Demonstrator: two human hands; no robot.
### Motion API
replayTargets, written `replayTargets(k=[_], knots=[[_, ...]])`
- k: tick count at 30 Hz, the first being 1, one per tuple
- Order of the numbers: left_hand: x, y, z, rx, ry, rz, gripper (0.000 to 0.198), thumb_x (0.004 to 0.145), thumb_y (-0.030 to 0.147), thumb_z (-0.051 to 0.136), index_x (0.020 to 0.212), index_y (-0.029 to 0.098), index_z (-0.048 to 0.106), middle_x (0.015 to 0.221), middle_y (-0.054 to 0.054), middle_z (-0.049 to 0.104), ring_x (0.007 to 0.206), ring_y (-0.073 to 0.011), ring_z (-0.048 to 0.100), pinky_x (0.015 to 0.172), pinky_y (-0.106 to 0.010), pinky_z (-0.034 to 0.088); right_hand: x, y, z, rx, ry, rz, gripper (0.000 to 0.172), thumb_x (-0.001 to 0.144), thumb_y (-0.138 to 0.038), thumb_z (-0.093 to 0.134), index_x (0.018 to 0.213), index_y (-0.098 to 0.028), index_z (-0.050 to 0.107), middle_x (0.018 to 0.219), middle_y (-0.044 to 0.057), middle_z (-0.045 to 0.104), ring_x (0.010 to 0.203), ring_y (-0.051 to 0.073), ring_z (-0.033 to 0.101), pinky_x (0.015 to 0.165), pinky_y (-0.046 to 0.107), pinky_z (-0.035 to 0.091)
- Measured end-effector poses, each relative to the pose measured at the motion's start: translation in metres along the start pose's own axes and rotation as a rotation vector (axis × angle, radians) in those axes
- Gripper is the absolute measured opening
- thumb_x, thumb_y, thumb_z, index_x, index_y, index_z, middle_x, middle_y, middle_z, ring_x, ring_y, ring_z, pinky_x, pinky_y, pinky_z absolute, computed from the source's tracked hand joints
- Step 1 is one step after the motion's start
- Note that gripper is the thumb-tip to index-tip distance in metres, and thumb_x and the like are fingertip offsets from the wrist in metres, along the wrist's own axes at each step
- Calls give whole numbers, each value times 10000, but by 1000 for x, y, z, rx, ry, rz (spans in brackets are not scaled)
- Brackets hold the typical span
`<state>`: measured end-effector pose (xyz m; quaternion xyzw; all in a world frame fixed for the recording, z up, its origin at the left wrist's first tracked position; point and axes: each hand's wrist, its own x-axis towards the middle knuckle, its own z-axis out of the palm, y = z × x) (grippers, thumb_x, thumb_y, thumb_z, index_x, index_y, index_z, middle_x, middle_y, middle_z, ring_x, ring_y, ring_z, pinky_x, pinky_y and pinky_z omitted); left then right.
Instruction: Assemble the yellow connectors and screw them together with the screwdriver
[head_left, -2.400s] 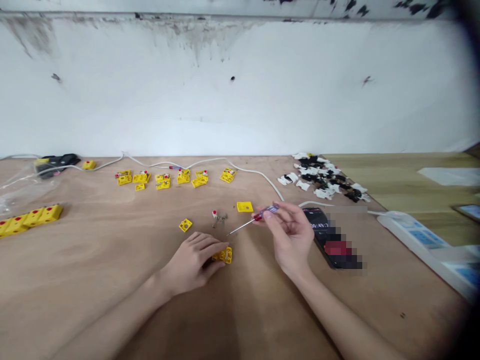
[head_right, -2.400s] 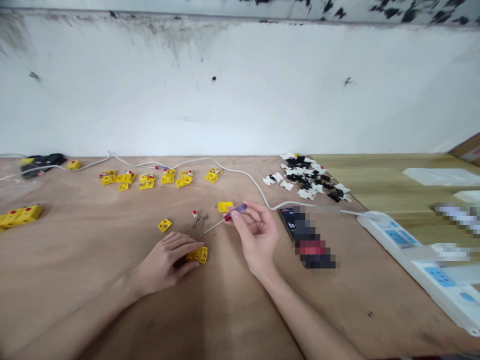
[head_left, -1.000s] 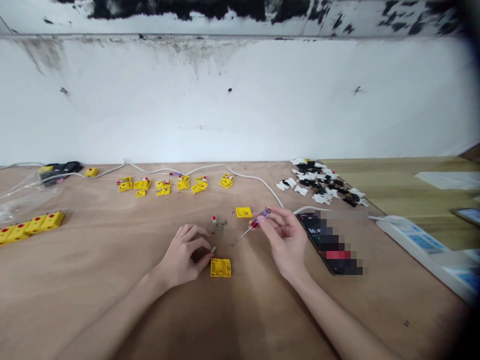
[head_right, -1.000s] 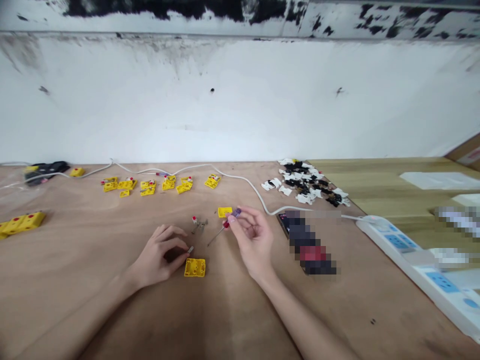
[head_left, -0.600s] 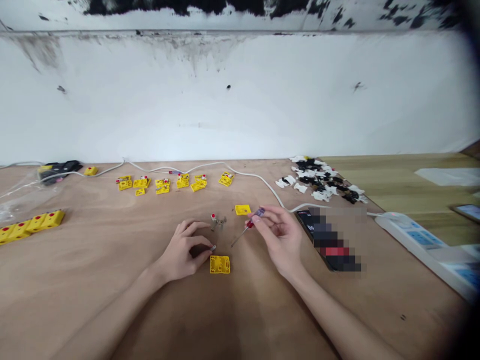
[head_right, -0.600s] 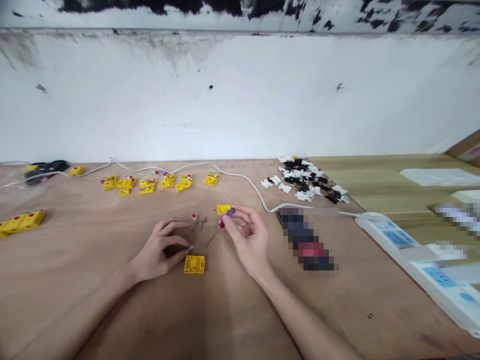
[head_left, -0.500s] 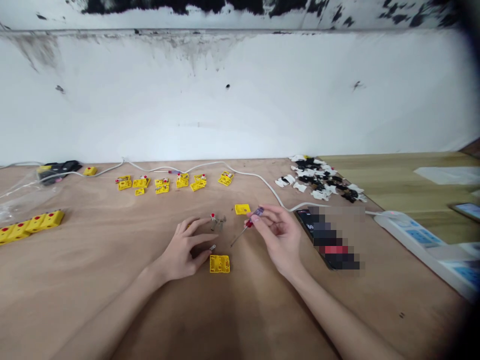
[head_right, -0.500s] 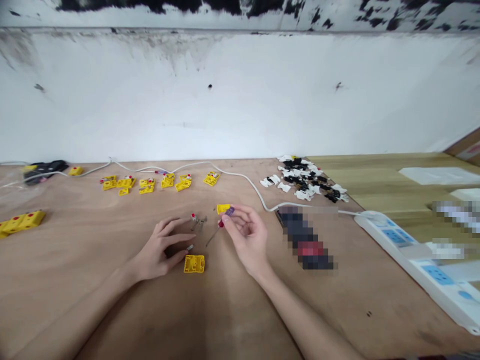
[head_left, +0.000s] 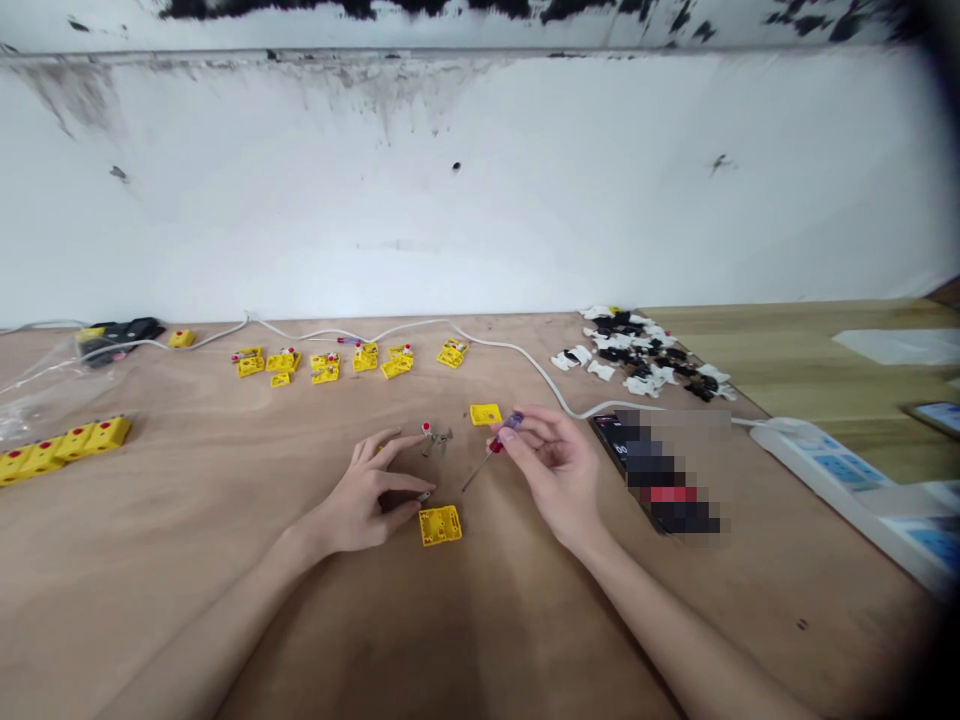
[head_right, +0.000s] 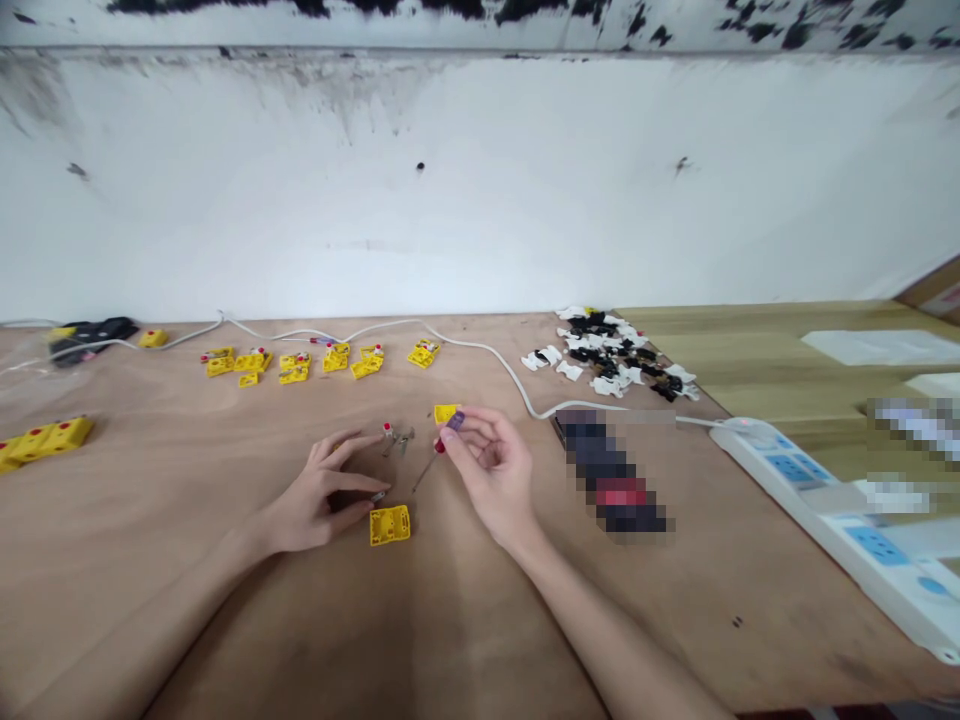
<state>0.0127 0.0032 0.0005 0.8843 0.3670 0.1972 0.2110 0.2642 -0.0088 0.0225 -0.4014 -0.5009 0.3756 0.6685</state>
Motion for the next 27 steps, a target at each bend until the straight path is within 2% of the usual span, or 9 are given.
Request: replayTargets(k=[6,13,18,27], knots=[[-1,-2,-1,-64,-2,-59,203,796,227,749,974,322,758,1484,-3,460,1401,-337,296,1133,-559,282,0,0,1,15,-9,2,238,806,-248,794,1009,-236,671,924,33,763,822,182,751,754,302,637],[-2,-6,-11,-112,-60,-21,142,785,204,743,904,282,742,1448,-21,471,1403,-324,285,1155,-537,263,1,0,-1,12,-12,6,245,808,-262,789,1014,-236,660,934,33,766,828,187,752,755,314,642],[-1,-8,-15,-85,-5,-56,77,787,225,740,861,238,725,1361,-70,521,1345,-324,351,1127,-538,303,1,-2,-2,6,-13,12,258,801,-268,794,1018,-231,660,925,34,766,819,189,754,752,313,641],[-4,-5,-13,-155,-29,57,120,767,154,756,804,268,766,1361,-40,538,1361,-315,353,1147,-519,313,2,-3,-2,-51,-4,8,260,804,-313,793,1006,-235,649,934,45,768,831,213,756,755,364,652]])
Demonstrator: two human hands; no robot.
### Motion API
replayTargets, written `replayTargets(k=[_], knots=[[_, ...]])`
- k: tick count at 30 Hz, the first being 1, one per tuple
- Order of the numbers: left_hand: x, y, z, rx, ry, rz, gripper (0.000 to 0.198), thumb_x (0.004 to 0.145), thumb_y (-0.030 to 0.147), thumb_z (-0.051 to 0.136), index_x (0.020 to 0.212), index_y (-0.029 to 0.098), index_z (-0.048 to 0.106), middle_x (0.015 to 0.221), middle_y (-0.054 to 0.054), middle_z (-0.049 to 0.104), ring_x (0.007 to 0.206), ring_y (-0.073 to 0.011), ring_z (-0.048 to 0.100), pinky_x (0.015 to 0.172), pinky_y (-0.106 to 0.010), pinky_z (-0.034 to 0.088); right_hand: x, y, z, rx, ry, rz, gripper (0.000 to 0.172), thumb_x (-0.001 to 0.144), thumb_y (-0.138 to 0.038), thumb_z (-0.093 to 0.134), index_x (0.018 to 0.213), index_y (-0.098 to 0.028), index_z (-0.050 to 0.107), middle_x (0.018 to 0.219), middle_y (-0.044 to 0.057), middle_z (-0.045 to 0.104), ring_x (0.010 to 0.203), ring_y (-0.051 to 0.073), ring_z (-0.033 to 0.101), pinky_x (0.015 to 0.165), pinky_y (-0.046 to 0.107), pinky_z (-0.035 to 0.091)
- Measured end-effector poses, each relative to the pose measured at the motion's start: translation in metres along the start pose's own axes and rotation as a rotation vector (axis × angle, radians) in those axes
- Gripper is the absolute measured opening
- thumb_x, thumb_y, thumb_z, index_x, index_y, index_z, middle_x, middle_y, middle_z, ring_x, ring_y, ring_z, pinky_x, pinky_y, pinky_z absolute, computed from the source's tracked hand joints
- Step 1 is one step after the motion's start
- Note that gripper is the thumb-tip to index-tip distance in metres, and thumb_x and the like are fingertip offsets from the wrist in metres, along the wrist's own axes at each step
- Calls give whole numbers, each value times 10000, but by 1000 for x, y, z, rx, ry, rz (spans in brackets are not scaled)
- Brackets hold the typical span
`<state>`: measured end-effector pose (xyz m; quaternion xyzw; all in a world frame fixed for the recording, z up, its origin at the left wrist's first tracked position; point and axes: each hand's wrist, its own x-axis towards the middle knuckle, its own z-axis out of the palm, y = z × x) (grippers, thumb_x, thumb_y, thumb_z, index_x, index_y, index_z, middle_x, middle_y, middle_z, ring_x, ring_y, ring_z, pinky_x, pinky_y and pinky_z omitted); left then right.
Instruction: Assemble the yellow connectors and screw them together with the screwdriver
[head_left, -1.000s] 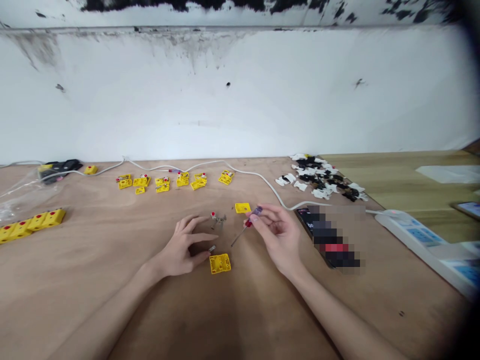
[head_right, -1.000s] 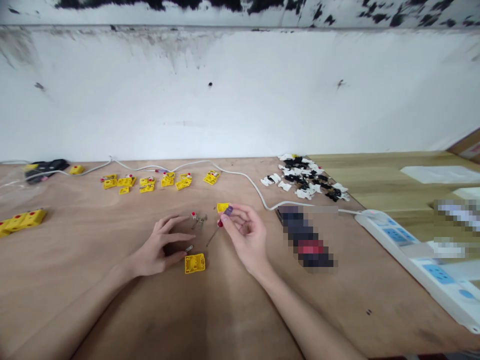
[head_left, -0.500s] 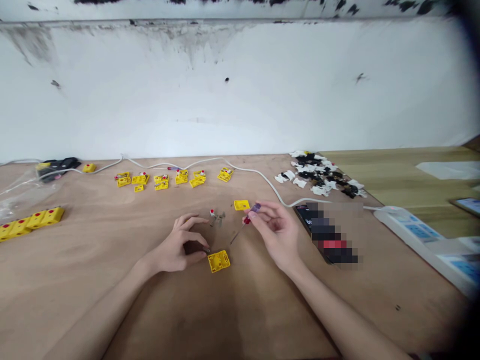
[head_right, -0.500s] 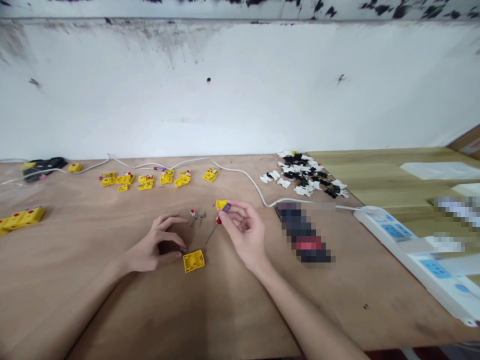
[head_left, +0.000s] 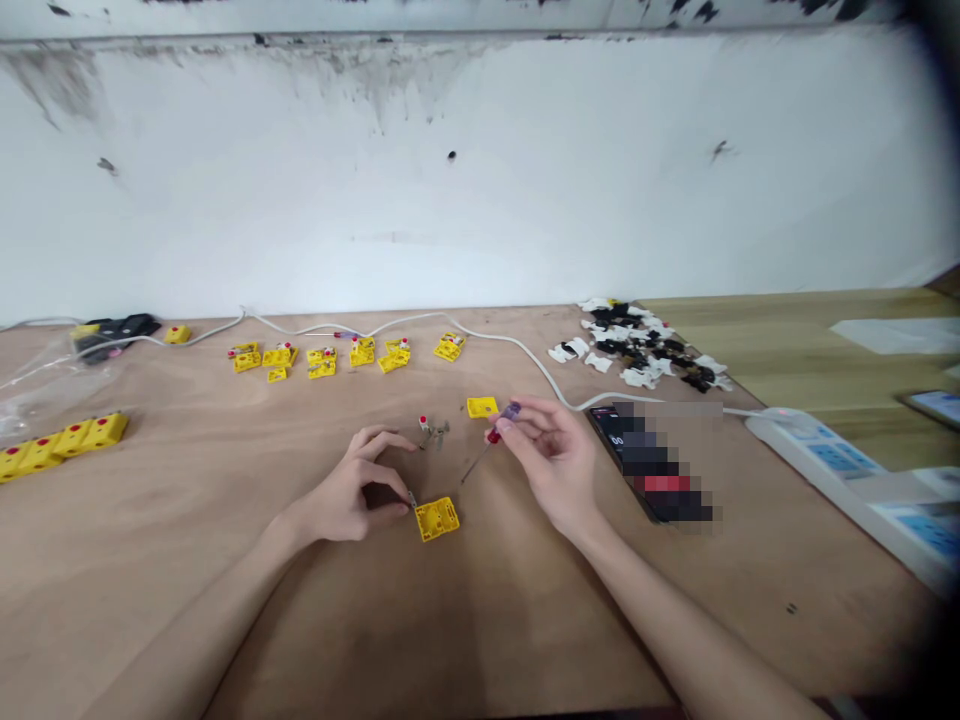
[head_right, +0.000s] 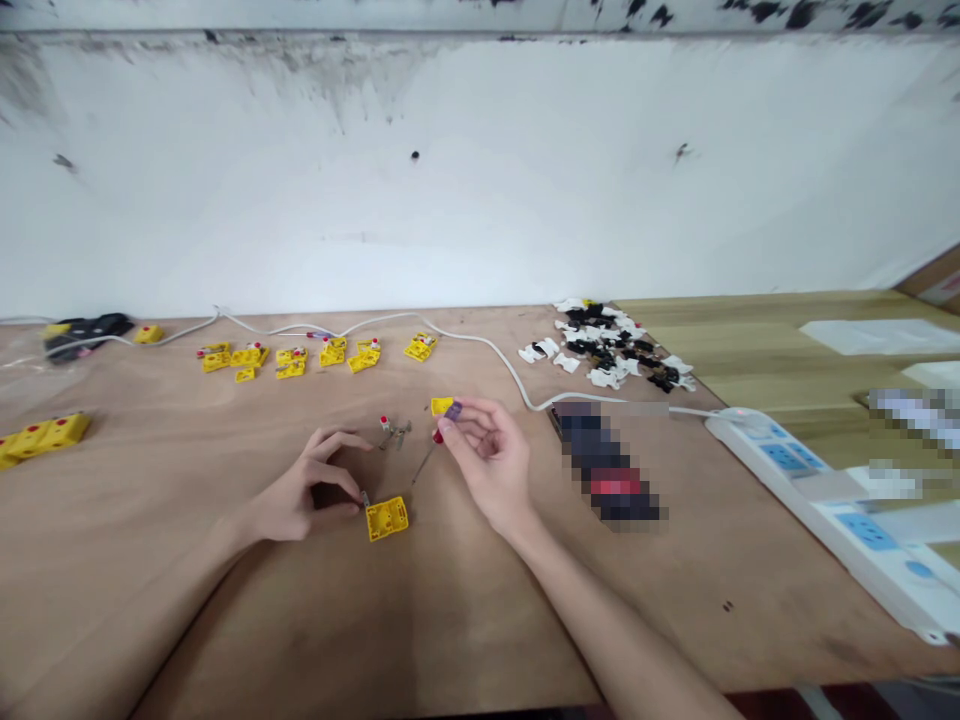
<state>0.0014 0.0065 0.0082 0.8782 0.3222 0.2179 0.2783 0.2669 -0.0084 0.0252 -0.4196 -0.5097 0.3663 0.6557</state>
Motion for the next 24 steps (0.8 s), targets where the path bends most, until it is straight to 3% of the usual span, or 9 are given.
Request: replayTargets(k=[4,9,20,24], knots=[[1,0,3,54,51,-42,155,742,216,795,884,253,746,1321,-64,567,1301,-313,416,1101,-511,363,0,0,0,4,-2,-3,269,799,-324,798,1005,-233,651,919,40,764,799,203,753,752,355,646],[1,-1,7,147,90,-46,150,748,339,813,840,247,738,1266,-65,607,1277,-316,443,1060,-491,398,0,2,0,28,-7,0,256,799,-302,798,1006,-240,659,921,32,761,808,192,750,756,333,636],[0,-1,8,104,86,-5,102,853,223,715,889,285,787,1266,-56,620,1305,-292,442,1077,-480,411,-3,1,1,-6,-16,-17,257,807,-308,791,1014,-242,653,934,40,765,817,202,750,761,355,640],[1,-11,4,162,148,-20,67,875,278,713,903,281,773,1196,-57,646,1220,-267,510,1034,-451,425,-6,-1,1,-40,-41,-34,253,815,-303,782,1028,-248,658,930,42,767,788,191,743,740,339,633]])
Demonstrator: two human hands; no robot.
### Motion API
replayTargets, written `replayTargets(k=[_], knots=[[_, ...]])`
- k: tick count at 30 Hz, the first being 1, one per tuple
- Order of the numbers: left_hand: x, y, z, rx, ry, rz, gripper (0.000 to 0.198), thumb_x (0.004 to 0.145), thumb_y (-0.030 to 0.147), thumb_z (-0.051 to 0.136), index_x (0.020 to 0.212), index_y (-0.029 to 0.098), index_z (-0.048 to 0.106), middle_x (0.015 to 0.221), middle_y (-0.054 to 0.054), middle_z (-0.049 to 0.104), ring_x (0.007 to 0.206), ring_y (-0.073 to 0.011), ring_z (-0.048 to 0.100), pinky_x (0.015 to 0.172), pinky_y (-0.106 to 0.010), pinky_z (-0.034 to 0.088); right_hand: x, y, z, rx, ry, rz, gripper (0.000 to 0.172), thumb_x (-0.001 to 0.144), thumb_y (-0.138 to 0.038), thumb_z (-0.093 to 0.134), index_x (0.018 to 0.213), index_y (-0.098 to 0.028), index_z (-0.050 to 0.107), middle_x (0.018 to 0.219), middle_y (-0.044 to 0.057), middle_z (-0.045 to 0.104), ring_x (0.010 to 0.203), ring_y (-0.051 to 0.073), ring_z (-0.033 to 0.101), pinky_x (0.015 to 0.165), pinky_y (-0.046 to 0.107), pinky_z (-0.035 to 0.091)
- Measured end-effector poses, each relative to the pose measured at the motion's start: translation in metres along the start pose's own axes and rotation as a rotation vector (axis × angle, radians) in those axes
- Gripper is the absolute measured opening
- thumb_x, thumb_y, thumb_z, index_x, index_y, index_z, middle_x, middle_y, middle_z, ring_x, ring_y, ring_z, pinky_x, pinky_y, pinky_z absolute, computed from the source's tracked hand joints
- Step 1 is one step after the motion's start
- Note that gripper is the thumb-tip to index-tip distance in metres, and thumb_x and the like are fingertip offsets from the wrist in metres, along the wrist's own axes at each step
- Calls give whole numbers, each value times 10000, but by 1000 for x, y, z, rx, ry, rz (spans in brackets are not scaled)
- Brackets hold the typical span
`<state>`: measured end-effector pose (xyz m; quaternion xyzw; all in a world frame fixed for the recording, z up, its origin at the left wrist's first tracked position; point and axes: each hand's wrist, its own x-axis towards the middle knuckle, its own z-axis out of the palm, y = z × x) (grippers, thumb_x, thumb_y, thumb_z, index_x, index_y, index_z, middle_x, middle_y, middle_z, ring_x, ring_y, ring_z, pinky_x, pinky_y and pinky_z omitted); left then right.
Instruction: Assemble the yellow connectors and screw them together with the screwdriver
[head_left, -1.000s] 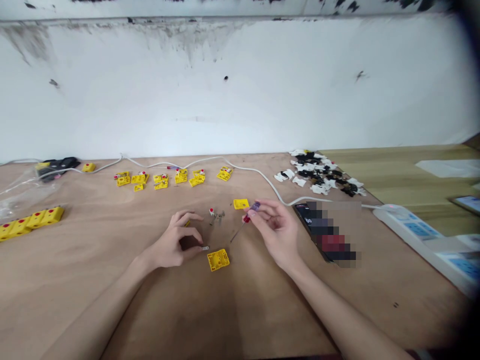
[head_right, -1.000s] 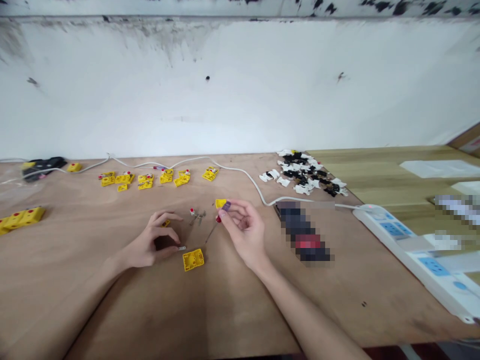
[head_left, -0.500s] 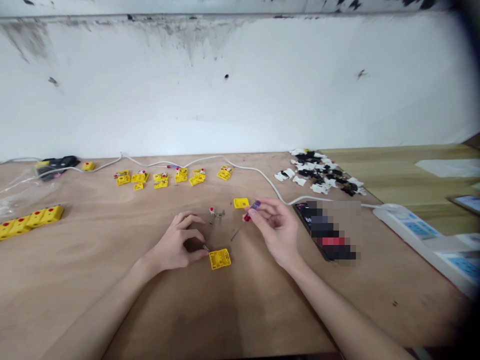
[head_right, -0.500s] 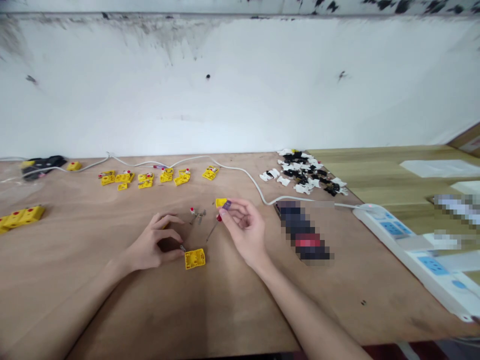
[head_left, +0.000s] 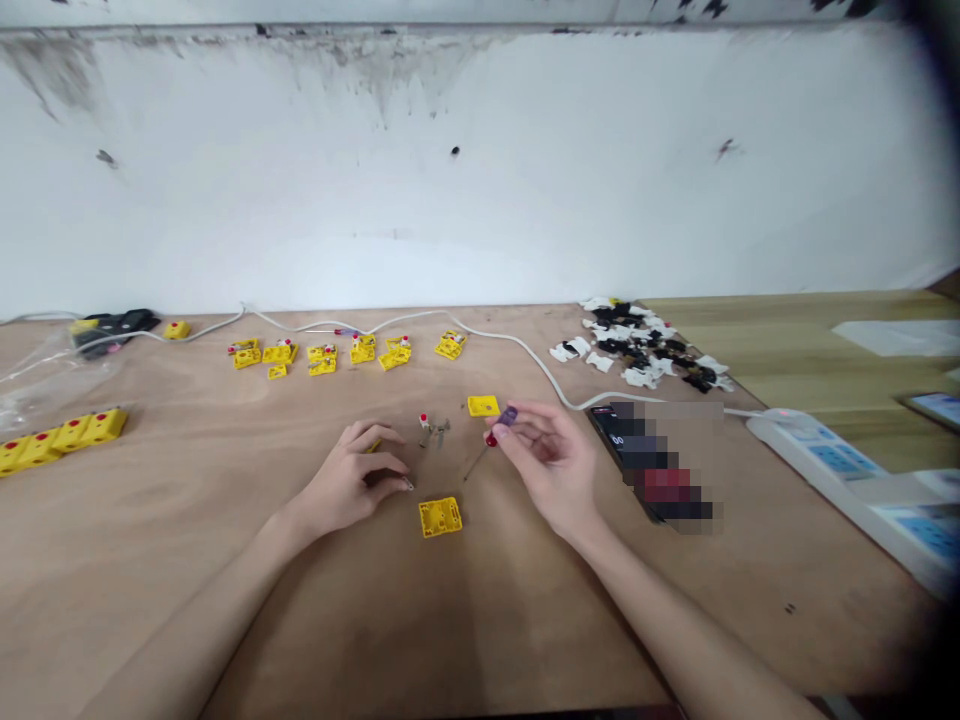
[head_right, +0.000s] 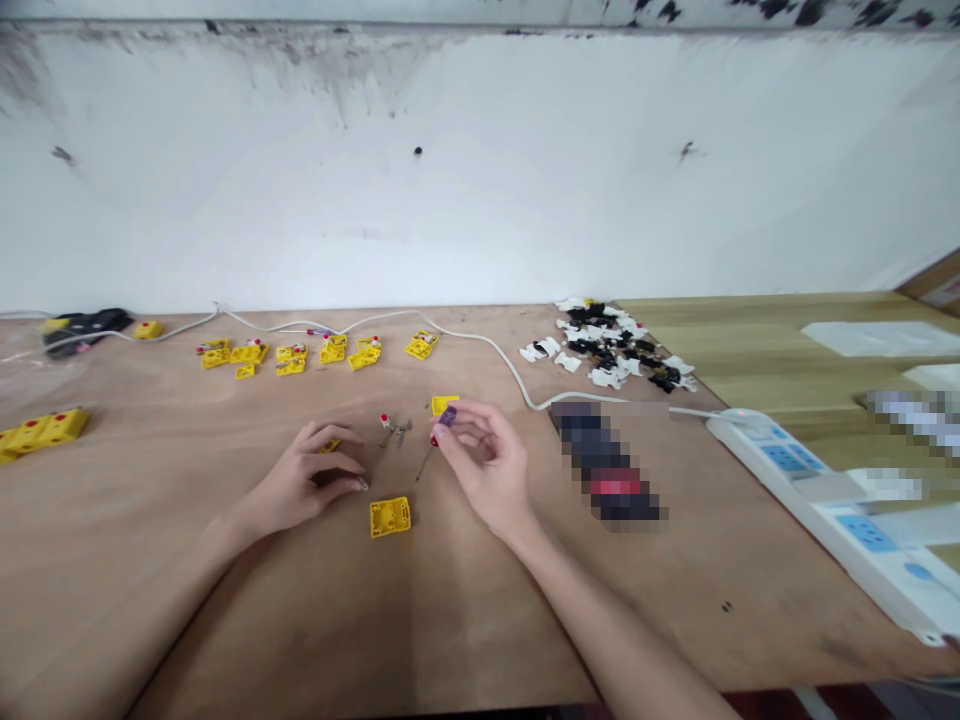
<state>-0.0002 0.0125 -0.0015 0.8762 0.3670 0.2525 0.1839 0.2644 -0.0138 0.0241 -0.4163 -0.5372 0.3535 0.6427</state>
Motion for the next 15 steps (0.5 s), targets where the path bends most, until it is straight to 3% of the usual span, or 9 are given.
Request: replayTargets(k=[4,10,15], knots=[[1,-5,-3,70,43,0,94,884,308,704,833,262,768,1133,-58,662,1133,-252,555,990,-429,427,-4,0,0,-62,-28,-23,263,827,-319,771,1051,-240,658,937,55,772,818,204,741,759,360,625],[0,7,-3,59,-39,9,153,840,340,732,975,280,772,1180,-63,656,1147,-266,550,970,-427,434,-9,5,0,-130,-83,-101,269,845,-244,749,1096,-247,653,971,49,768,840,198,737,785,354,613],[-1,9,2,37,2,-7,103,821,328,742,903,287,788,1123,-49,688,1123,-259,571,967,-431,438,-11,8,-1,-174,-109,-125,252,865,-239,723,1103,-250,643,982,51,760,844,201,735,785,359,617]])
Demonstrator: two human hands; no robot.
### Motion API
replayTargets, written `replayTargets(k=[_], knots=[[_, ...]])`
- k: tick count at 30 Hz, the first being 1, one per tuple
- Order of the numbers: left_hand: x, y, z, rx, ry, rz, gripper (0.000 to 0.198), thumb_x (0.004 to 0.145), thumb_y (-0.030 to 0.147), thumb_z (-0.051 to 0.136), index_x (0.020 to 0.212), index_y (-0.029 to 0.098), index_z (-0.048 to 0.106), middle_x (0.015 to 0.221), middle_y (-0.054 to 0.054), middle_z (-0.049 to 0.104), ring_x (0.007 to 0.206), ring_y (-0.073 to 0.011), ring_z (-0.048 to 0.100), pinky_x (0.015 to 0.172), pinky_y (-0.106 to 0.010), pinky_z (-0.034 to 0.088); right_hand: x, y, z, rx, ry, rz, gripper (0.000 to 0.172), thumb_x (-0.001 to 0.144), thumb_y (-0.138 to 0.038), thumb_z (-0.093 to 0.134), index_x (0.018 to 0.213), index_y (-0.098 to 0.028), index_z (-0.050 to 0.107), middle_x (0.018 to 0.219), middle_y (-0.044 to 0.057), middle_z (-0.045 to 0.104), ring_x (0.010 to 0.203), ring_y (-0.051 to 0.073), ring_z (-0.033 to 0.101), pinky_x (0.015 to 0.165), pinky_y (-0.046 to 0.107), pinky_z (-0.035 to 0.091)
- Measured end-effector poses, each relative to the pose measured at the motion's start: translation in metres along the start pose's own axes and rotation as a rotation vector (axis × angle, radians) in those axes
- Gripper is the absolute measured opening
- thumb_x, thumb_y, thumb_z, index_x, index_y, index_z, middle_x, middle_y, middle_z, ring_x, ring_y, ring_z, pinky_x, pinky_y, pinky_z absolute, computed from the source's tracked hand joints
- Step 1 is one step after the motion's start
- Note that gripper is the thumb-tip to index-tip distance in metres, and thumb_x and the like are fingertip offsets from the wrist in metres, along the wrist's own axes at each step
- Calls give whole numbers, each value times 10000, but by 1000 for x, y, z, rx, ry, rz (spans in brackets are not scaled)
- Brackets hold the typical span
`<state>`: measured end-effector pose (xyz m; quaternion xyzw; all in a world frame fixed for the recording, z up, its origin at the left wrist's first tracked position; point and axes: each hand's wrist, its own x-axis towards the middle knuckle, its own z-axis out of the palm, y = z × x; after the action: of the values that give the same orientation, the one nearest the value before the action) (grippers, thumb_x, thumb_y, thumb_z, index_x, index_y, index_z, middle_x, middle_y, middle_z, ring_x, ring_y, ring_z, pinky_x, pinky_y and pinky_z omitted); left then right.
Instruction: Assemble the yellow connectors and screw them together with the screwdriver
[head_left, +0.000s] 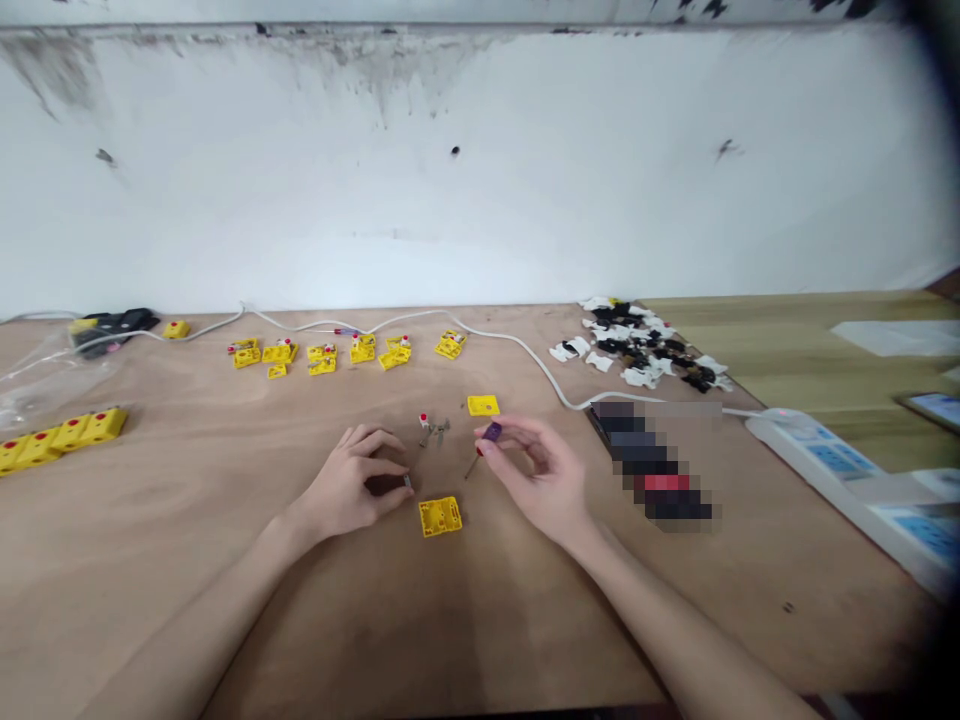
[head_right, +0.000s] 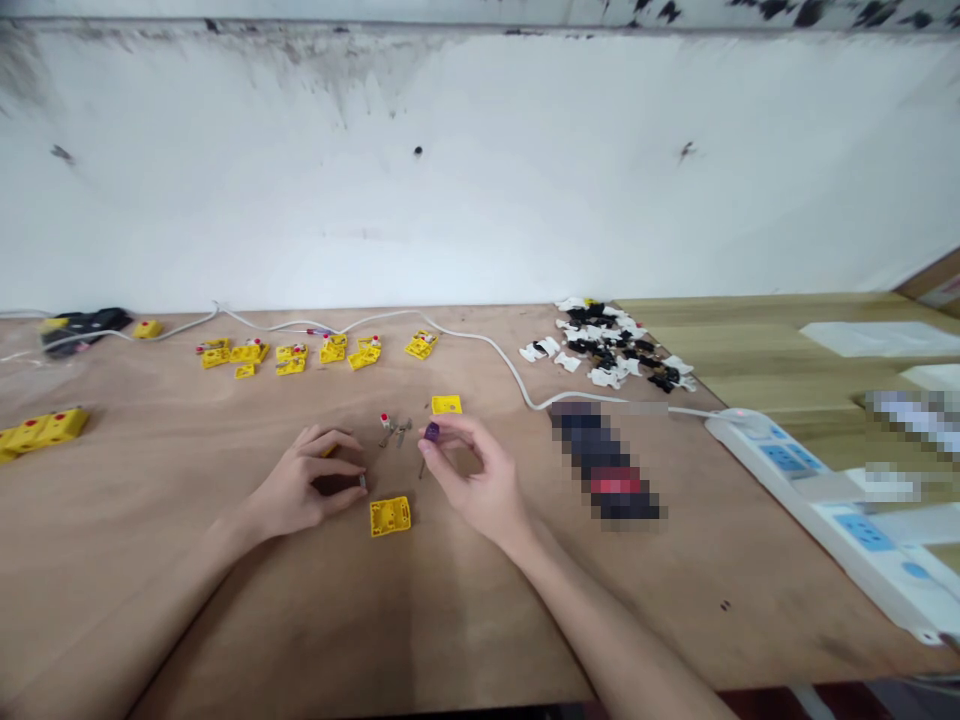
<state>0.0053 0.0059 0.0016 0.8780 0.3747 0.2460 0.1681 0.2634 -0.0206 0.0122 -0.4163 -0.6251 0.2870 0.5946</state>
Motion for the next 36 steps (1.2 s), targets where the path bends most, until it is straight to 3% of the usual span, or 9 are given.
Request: replayTargets(k=[7,13,20,36], knots=[[1,0,5,-107,56,-30,89,771,268,772,860,269,777,1096,-48,692,1133,-259,571,988,-436,457,-2,1,0,-26,-18,-8,256,859,-231,725,1102,-254,647,975,46,761,853,211,737,812,379,616],[2,28,22,-284,155,-24,116,786,275,775,900,255,775,1019,-54,710,1071,-235,598,953,-418,496,0,-5,0,11,11,-12,273,855,-193,726,1107,-254,642,984,49,763,834,203,736,784,368,614],[0,48,41,-228,104,-73,130,787,293,766,915,296,790,1001,-39,727,1003,-239,620,917,-441,487,2,-13,-1,109,35,24,267,847,-209,739,1093,-258,646,956,49,769,830,206,740,755,361,614],[4,51,41,-244,71,-194,177,721,341,844,887,304,797,965,-15,729,938,-216,625,870,-393,443,-11,-11,6,107,-47,-57,311,860,-113,706,1138,-235,637,985,58,748,832,177,734,771,318,609]])
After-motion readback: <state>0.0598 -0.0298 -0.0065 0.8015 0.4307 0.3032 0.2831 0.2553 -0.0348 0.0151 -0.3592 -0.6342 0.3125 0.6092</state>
